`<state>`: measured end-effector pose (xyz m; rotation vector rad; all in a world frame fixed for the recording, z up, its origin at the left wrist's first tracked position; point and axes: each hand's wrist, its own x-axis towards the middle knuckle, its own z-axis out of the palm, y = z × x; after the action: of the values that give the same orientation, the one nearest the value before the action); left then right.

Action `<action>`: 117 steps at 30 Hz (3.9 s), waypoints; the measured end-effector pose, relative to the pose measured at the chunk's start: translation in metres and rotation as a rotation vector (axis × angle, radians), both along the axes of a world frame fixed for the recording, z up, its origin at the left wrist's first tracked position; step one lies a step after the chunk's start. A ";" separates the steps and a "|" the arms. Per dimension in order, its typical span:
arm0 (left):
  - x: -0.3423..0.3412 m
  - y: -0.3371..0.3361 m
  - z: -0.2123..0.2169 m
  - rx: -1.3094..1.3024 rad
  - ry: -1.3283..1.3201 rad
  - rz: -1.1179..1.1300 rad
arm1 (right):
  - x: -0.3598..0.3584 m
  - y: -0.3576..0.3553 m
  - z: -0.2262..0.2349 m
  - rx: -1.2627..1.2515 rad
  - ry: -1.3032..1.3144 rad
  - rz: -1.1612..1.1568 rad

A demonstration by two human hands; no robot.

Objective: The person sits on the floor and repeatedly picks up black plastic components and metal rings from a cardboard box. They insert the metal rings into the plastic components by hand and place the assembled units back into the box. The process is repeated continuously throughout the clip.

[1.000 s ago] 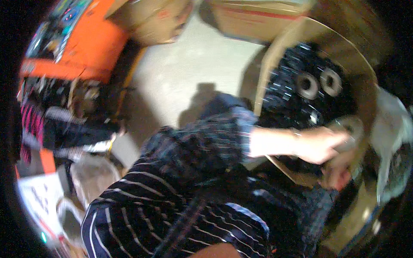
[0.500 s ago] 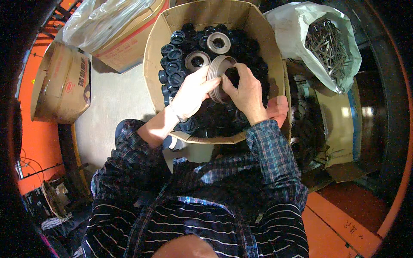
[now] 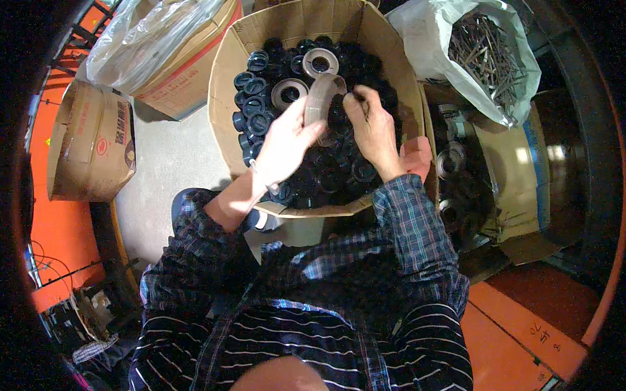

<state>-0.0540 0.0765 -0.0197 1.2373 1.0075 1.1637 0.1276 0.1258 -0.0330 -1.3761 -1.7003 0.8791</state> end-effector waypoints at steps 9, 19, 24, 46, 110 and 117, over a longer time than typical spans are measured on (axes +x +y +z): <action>-0.002 -0.006 0.006 0.599 0.534 -0.086 | -0.014 -0.007 0.000 -0.532 0.766 -0.013; -0.008 0.002 0.009 0.085 0.060 0.009 | -0.005 0.001 0.005 0.357 -0.052 0.089; -0.005 -0.003 0.010 0.723 0.742 -0.157 | -0.008 -0.008 -0.009 -0.702 0.922 0.009; -0.152 0.176 0.058 0.266 0.510 0.463 | -0.034 -0.050 -0.100 -0.106 -1.188 0.950; -0.010 0.025 0.004 -0.144 -0.442 0.430 | -0.038 0.007 0.014 0.154 -0.010 0.328; -0.011 0.027 -0.004 -0.106 -0.351 0.363 | -0.021 0.012 -0.001 0.210 -0.205 0.290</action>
<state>-0.0654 0.1032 -0.0241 0.7468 1.0340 1.5242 0.1063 0.1375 -0.0343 -1.1272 -2.1228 0.7061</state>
